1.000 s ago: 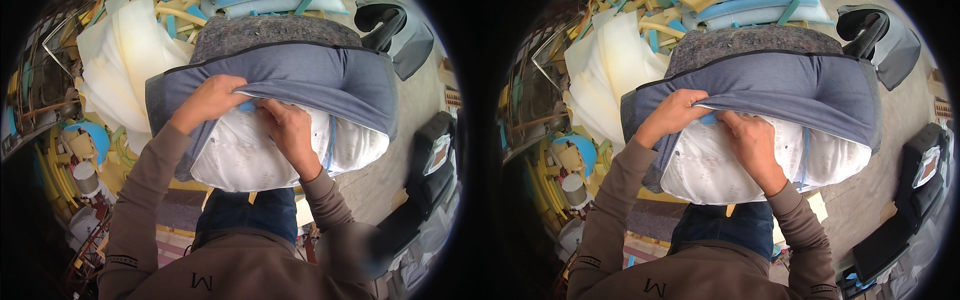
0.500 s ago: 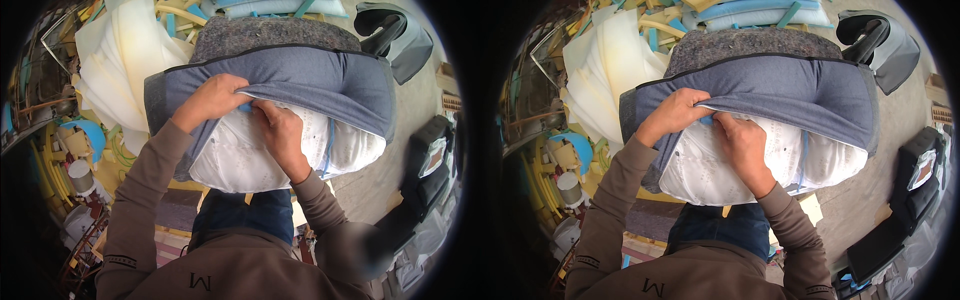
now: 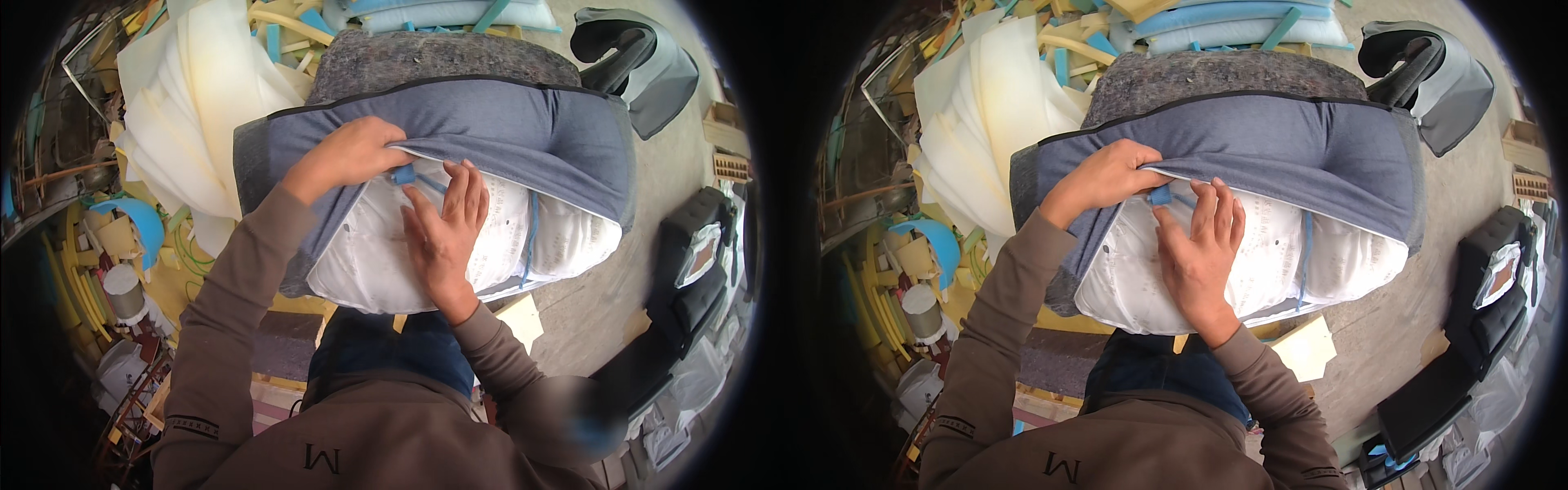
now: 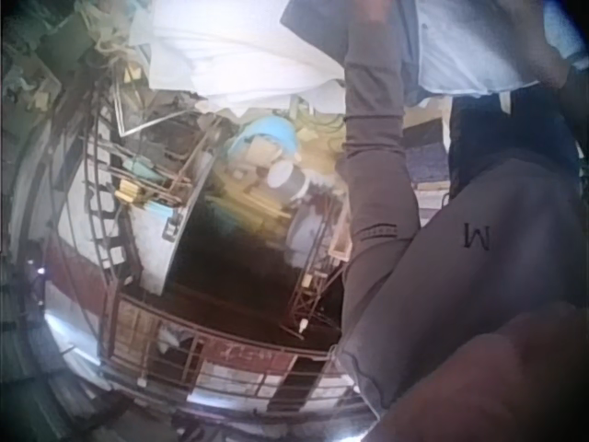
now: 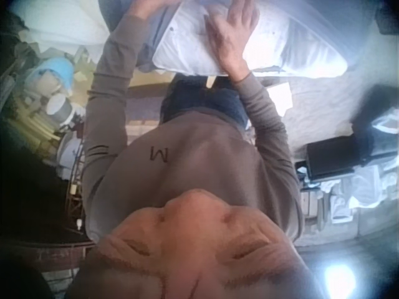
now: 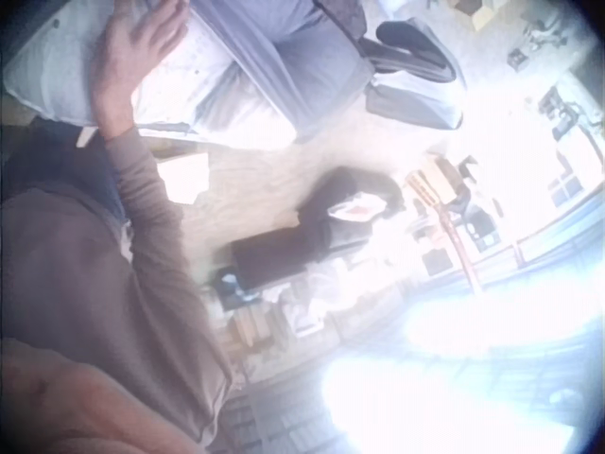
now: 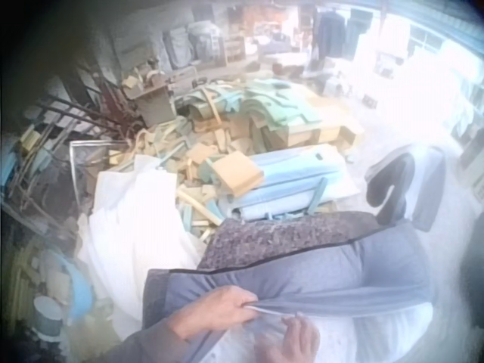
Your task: The person hand-sews a grey cushion cover, repeatedly inserting a needle and pulling thread through the fabric to close the seam. The person adjusts the cushion and cover with both hands, then zips the cover closed at the end.
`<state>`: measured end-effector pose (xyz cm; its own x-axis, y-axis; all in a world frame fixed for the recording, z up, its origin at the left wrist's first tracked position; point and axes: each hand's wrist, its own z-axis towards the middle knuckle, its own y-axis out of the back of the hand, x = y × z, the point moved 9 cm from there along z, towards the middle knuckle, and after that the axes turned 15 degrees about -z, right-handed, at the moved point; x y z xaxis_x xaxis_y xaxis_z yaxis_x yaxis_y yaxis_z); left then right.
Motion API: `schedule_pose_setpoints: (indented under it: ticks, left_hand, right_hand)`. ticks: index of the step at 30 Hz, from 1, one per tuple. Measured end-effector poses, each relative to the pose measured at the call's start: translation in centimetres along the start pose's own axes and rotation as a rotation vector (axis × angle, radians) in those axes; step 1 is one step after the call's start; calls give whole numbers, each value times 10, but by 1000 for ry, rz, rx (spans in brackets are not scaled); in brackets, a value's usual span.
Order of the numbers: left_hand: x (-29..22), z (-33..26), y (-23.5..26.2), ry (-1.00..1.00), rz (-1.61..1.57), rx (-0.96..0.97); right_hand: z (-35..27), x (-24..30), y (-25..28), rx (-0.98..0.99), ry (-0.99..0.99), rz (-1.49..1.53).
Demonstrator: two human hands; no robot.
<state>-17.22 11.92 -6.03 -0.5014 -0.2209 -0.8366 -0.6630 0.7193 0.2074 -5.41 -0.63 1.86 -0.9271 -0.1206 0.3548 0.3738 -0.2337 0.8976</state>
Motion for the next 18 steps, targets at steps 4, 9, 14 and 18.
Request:
schedule_pose_setpoints:
  ticks: [4,9,14,18]
  left_hand:
    - [8,3,1,35,0,4]
    - [9,6,0,5,-34,7]
    - [9,5,3,6,0,-2]
    - [5,3,4,-32,24,-18]
  right_hand:
    - [13,8,-18,-44,41,-97]
    - [30,3,-28,-61,119,-136]
    - [29,8,-16,-42,129,1]
    - [16,24,-3,104,127,313]
